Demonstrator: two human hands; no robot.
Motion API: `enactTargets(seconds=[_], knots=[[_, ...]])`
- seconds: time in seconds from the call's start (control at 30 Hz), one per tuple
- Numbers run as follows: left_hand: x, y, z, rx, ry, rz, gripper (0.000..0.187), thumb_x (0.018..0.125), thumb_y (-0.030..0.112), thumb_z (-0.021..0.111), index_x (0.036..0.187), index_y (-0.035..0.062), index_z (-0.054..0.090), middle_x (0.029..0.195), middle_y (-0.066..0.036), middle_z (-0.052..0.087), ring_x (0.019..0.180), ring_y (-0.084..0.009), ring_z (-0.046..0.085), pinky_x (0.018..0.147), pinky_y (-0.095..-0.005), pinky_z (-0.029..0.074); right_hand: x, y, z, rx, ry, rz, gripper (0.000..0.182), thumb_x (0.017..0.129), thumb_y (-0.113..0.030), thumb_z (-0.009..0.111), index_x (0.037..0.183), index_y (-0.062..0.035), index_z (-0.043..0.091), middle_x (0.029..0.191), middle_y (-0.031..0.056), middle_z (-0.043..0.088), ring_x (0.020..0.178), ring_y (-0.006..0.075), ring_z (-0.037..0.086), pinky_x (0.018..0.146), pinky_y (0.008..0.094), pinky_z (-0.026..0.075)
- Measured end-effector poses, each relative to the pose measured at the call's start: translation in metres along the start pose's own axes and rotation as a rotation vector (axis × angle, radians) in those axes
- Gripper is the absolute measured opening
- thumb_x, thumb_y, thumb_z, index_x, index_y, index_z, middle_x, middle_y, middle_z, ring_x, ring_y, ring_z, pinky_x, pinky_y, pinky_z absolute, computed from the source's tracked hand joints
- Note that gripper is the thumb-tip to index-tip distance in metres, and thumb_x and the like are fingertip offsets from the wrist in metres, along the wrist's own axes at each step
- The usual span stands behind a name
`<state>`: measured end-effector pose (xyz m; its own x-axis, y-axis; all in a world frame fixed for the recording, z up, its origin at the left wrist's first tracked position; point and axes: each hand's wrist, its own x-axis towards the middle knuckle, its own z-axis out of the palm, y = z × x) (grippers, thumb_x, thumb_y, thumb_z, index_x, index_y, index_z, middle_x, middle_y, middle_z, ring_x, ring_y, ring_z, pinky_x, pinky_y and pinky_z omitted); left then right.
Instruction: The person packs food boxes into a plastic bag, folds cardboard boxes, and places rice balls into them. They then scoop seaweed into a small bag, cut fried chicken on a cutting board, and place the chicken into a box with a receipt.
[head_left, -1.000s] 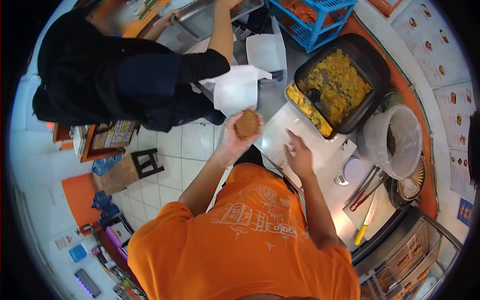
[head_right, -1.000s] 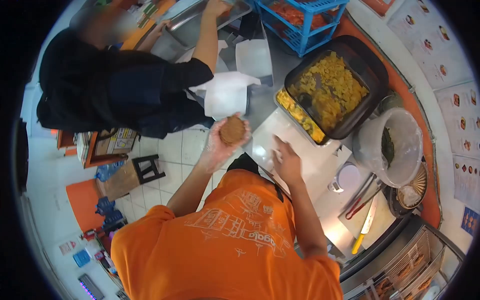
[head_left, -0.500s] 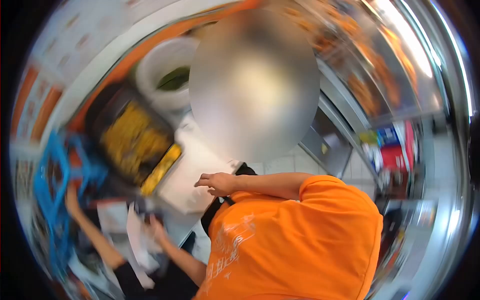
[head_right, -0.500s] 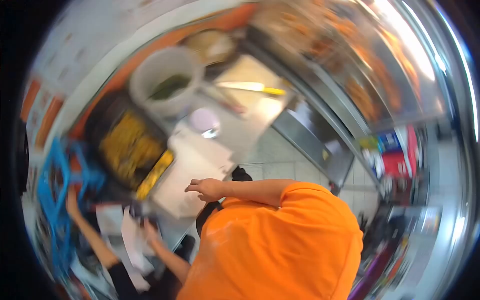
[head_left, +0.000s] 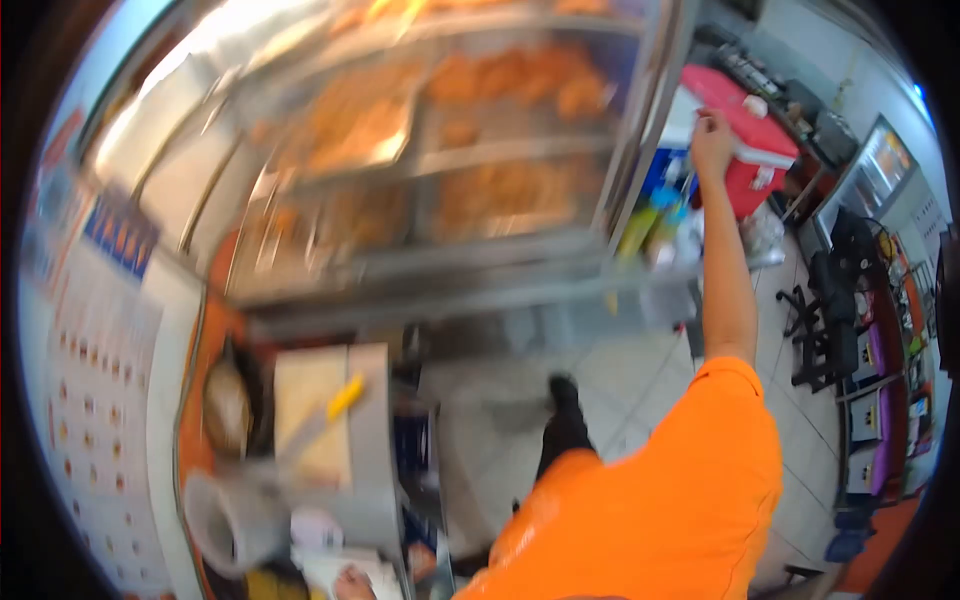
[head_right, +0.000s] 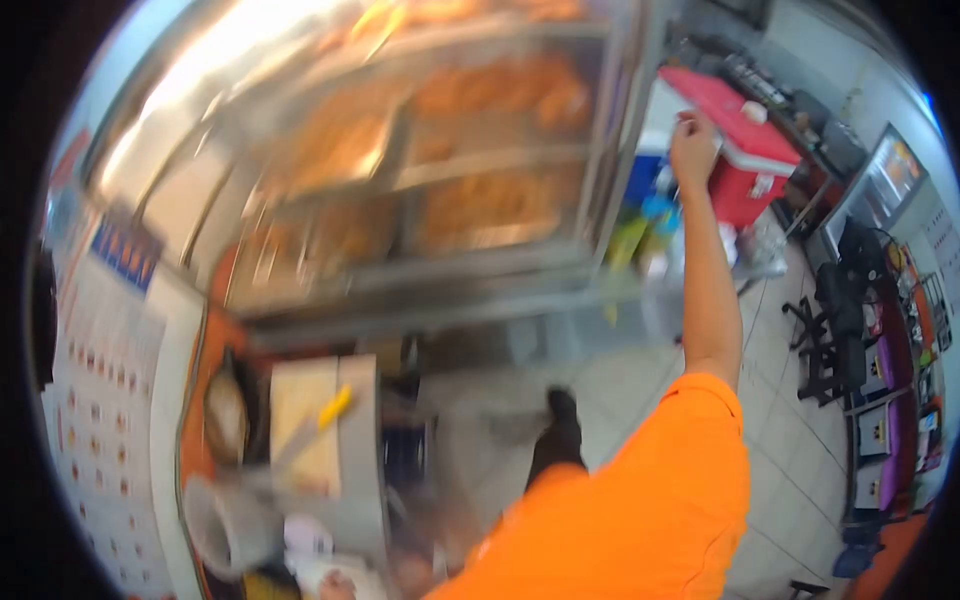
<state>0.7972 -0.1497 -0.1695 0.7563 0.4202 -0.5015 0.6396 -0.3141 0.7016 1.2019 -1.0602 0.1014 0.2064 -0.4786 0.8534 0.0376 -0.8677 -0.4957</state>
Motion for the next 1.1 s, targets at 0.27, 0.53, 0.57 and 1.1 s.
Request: enactTargets(seconds=[0.27,0.53,0.57,1.1], knots=[[0.003,0.330,0.310,0.115,-0.410,0.188,0.045,0.088,0.012,0.072,0.130,0.0019,0.058,0.105,-0.009,0.068,0.097,-0.0181,0.063,0.090,-0.0322,0.051,0.127,0.288,0.306,-0.373,-1.272,-0.195,0.039,0.076,-0.023,0.066,0.112,-0.0095,0.067,0.110,0.0196,0.068,0.105,0.0370,0.064,0.092,0.0421,0.050],[-0.063,0.384,0.259,0.479,0.132,-0.085,0.053,0.089,0.044,0.061,0.127,0.0067,0.061,0.136,-0.020,0.056,0.126,-0.0347,0.054,0.105,-0.0453,0.043,0.133,0.181,0.419,-0.164,-1.314,-0.518,0.043,0.080,-0.025,0.065,0.119,-0.0090,0.060,0.111,0.0167,0.066,0.103,0.0327,0.063,0.088,0.0407,0.051],[-0.074,0.394,0.249,0.357,0.191,-0.166,0.049,0.091,0.042,0.059,0.124,0.0054,0.062,0.135,-0.022,0.056,0.124,-0.0358,0.055,0.103,-0.0465,0.044,0.132,0.159,0.433,-0.139,-1.311,-0.551,0.044,0.080,-0.025,0.065,0.120,-0.0090,0.060,0.111,0.0163,0.065,0.103,0.0322,0.063,0.088,0.0405,0.051],[-0.274,-0.085,0.039,-0.499,1.052,-0.773,0.043,0.091,0.043,0.064,0.102,0.0021,0.072,0.086,-0.014,0.068,0.076,-0.0210,0.065,0.064,-0.0394,0.052,-0.085,-0.122,0.179,0.582,-1.115,-0.346,0.054,0.088,-0.029,0.063,0.135,-0.0080,0.047,0.112,0.0106,0.061,0.098,0.0236,0.061,0.081,0.0378,0.052]])
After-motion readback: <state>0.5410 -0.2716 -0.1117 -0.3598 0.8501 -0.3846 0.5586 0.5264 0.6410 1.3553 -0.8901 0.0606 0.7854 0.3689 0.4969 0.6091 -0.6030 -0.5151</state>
